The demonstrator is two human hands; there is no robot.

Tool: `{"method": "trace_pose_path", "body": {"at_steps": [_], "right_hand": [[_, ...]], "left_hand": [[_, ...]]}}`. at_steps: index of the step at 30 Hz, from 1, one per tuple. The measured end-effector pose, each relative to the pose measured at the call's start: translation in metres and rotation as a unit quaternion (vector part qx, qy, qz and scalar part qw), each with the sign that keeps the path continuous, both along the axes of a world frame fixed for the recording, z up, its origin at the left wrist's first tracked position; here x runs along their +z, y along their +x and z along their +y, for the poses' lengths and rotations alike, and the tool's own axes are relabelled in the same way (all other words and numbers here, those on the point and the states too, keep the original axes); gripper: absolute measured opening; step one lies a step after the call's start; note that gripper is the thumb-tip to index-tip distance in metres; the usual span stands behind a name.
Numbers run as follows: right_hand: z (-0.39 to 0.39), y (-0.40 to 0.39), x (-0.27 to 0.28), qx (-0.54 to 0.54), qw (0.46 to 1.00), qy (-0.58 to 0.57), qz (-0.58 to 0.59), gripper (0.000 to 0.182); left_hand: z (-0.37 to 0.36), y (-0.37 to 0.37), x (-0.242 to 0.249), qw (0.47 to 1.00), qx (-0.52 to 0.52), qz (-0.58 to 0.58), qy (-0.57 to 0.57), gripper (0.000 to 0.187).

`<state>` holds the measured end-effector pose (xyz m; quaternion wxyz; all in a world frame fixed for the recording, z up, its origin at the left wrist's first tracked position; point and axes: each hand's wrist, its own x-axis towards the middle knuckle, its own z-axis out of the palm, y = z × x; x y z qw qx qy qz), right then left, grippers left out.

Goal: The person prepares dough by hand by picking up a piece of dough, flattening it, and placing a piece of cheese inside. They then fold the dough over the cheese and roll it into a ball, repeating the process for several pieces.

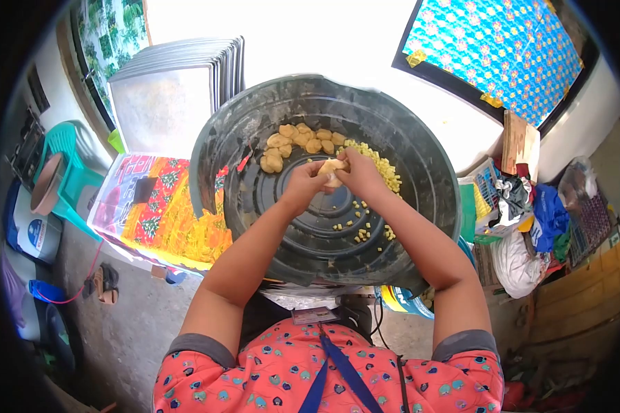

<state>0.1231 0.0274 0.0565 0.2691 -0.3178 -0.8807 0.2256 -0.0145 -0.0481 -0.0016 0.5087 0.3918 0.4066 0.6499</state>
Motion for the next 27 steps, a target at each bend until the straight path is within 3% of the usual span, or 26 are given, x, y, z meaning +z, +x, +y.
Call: {"method": "trace_pose_path", "body": {"at_steps": [6,9,12,15,16,19,20,24,27], "right_hand": [[-0.008,0.0,-0.006,0.077,0.991,0.102,-0.038,0.025],[-0.017,-0.001,-0.015,0.131,0.968,0.21,-0.049,0.028],[-0.013,0.0,-0.016,0.213,0.965,0.148,-0.03,0.033],[0.003,0.009,0.016,0.072,0.98,-0.182,-0.027,0.046],[0.01,0.01,0.012,0.067,0.962,-0.25,0.086,0.049],[0.007,0.011,0.014,0.005,0.93,-0.361,0.069,0.045],[0.005,0.014,0.011,0.065,0.911,-0.4,0.07,0.04],[0.008,0.011,0.002,0.083,0.939,-0.33,0.056,0.037],[0.012,0.01,0.008,0.072,0.946,-0.313,0.052,0.033]], "left_hand": [[0.001,-0.007,-0.005,0.982,-0.01,-0.182,-0.042,0.026],[0.005,-0.019,-0.014,0.956,-0.032,-0.291,-0.027,0.025],[0.005,-0.02,-0.022,0.968,-0.032,-0.248,-0.021,0.028],[0.001,-0.012,-0.006,0.976,0.008,-0.214,-0.044,0.033],[0.001,-0.012,-0.004,0.978,0.003,-0.206,-0.022,0.035],[0.001,-0.007,0.006,0.98,-0.015,-0.193,0.045,0.04],[-0.001,-0.003,0.008,0.978,-0.019,-0.195,0.067,0.041],[-0.007,0.001,0.011,0.977,-0.014,-0.189,0.099,0.045],[-0.006,-0.004,0.007,0.99,-0.036,-0.125,0.052,0.043]]}}
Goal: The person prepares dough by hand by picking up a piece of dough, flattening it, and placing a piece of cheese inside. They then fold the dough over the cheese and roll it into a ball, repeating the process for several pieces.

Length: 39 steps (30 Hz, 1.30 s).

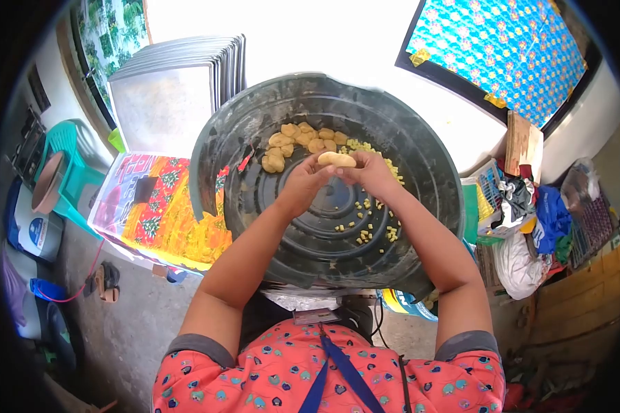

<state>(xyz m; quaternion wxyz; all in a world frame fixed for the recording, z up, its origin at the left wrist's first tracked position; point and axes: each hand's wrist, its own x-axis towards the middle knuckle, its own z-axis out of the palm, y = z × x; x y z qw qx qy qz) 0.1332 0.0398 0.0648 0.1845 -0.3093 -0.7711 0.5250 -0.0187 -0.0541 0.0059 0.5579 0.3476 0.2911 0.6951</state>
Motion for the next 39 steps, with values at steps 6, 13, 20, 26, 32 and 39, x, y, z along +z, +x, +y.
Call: {"method": "trace_pose_path", "body": {"at_steps": [6,13,20,26,32,39], "right_hand": [[-0.004,0.01,0.015,0.068,0.996,-0.065,0.001,0.033],[0.002,0.014,0.015,0.041,0.997,-0.059,-0.009,0.037],[0.003,0.016,0.019,0.027,0.999,-0.031,-0.03,0.034],[-0.006,0.015,0.019,0.066,0.998,-0.001,-0.008,0.032],[-0.001,0.009,0.013,0.001,0.999,-0.013,0.04,0.031],[-0.009,0.009,0.016,0.031,0.999,0.025,-0.001,0.032]], "left_hand": [[0.004,-0.002,-0.01,0.992,0.071,0.1,-0.019,0.026],[0.001,0.004,-0.002,0.988,0.068,0.138,-0.025,0.025],[0.001,-0.007,-0.002,0.998,0.003,0.053,-0.019,0.031],[0.007,0.003,-0.016,0.995,0.072,0.065,0.012,0.029],[0.001,0.007,-0.006,0.999,0.016,0.019,-0.02,0.026],[0.001,-0.001,-0.011,0.986,0.046,0.158,-0.027,0.028]]}}
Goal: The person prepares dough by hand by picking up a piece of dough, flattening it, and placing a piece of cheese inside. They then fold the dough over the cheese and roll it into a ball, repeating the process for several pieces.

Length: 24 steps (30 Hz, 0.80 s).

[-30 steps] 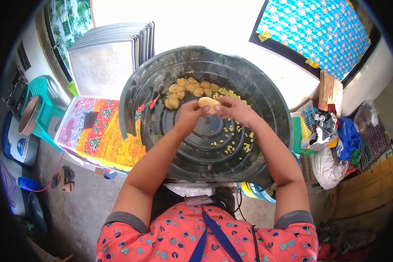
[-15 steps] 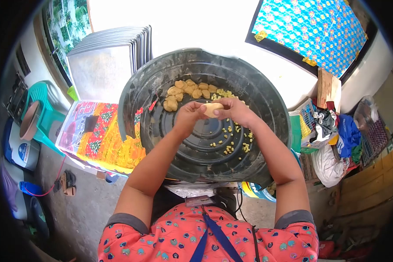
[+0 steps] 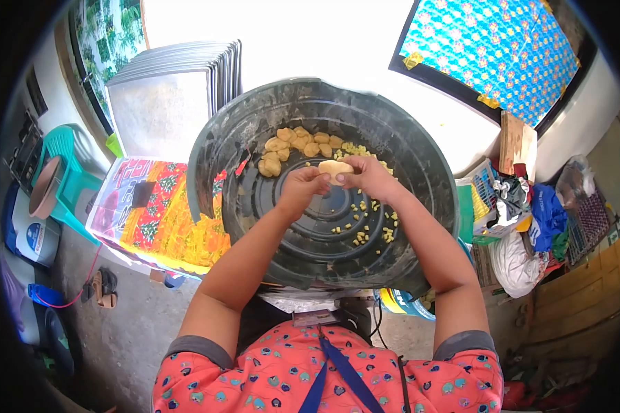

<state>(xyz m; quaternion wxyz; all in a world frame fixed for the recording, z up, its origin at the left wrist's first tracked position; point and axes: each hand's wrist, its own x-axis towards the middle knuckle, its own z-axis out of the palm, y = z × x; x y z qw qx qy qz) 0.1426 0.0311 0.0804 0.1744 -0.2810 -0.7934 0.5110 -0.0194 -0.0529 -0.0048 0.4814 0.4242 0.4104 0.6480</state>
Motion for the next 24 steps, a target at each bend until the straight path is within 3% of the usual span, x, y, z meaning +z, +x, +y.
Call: {"method": "trace_pose_path", "body": {"at_steps": [3,7,9,11,13,17,22,24], "right_hand": [[0.011,0.006,0.007,-0.019,0.999,0.03,-0.035,0.033],[0.037,0.029,0.031,-0.127,0.983,0.131,-0.03,0.031],[0.057,0.052,0.046,-0.17,0.977,-0.014,0.125,0.035],[0.062,0.086,0.064,-0.226,0.943,-0.057,0.238,0.04],[0.063,0.127,0.072,-0.285,0.917,-0.05,0.273,0.043],[0.068,0.223,0.055,-0.388,0.899,0.002,0.2,0.038],[0.037,0.318,0.011,-0.463,0.879,-0.053,0.101,0.035],[0.024,0.341,-0.007,-0.458,0.883,-0.098,0.036,0.044]], "left_hand": [[-0.006,0.008,0.017,1.0,-0.022,0.006,-0.022,0.046],[0.013,0.002,-0.003,0.993,0.08,0.076,-0.052,0.065],[0.027,-0.007,-0.029,0.975,0.161,0.153,0.001,0.068],[0.02,-0.007,-0.023,0.946,0.169,0.273,-0.038,0.066],[0.014,-0.002,-0.013,0.909,0.18,0.371,-0.052,0.066],[0.013,0.005,-0.008,0.884,0.194,0.425,-0.023,0.063],[0.019,0.002,-0.013,0.901,0.184,0.394,0.01,0.057],[0.018,0.002,-0.013,0.896,0.178,0.406,0.008,0.057]]}}
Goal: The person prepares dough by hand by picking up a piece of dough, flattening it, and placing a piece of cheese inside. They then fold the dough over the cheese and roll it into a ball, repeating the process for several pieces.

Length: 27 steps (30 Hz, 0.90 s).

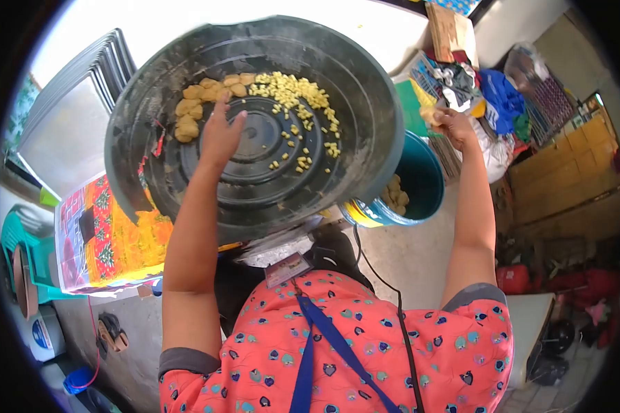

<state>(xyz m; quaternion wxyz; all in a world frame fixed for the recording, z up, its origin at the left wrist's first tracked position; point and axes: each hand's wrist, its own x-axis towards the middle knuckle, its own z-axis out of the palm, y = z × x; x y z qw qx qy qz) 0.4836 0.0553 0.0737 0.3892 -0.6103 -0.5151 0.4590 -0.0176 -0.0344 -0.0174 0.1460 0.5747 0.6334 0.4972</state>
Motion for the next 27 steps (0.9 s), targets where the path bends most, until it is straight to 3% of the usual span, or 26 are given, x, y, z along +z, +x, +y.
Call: {"method": "trace_pose_path", "body": {"at_steps": [1,4,7,9,11,13,14,15,17,18,19,21,23,27], "right_hand": [[-0.006,0.007,-0.005,0.01,0.998,-0.061,-0.027,0.047],[-0.009,0.005,-0.003,-0.04,0.935,-0.08,-0.343,0.037],[0.02,0.001,0.01,0.037,0.871,0.177,-0.457,0.033],[0.04,-0.023,0.031,0.082,0.943,0.241,-0.213,0.026],[0.033,-0.083,0.062,0.049,0.952,0.294,-0.065,0.019],[0.026,-0.132,0.094,0.031,0.919,0.336,-0.204,0.028],[0.03,-0.158,0.099,-0.014,0.91,0.347,-0.225,0.037],[0.044,-0.173,0.102,0.009,0.918,0.323,-0.228,0.04],[0.053,-0.206,0.087,0.129,0.827,0.388,-0.385,0.046],[0.038,-0.23,0.085,0.158,0.762,0.405,-0.48,0.06],[0.049,-0.243,0.066,0.233,0.803,0.346,-0.424,0.068],[0.047,-0.271,0.03,0.236,0.841,0.267,-0.407,0.079],[0.042,-0.282,0.018,0.281,0.776,0.153,-0.544,0.08],[0.071,-0.26,0.015,0.218,0.844,0.231,-0.432,0.076]], "left_hand": [[0.0,0.0,-0.001,1.0,0.0,0.008,-0.002,0.057],[-0.001,0.002,-0.004,0.999,0.002,0.028,-0.018,0.059],[0.002,-0.002,-0.013,0.998,0.025,0.049,0.011,0.05],[0.007,-0.01,-0.023,0.997,0.033,0.065,0.041,0.039],[0.01,-0.02,-0.022,0.994,0.036,0.083,0.064,0.029],[0.004,-0.015,-0.008,0.99,0.107,0.089,-0.002,0.025],[0.003,-0.019,-0.005,0.989,0.11,0.087,-0.055,0.023],[0.003,-0.023,-0.006,0.984,0.113,0.081,-0.107,0.025],[-0.005,-0.016,-0.006,0.964,0.195,0.166,-0.074,0.036],[-0.01,-0.014,-0.009,0.949,0.231,0.207,-0.059,0.043],[-0.012,-0.016,-0.013,0.941,0.227,0.22,-0.122,0.05],[-0.011,-0.023,-0.022,0.915,0.21,0.24,-0.247,0.065],[-0.007,-0.034,-0.034,0.902,0.217,0.24,-0.284,0.068],[0.005,-0.046,-0.039,0.893,0.213,0.144,-0.371,0.071]]}}
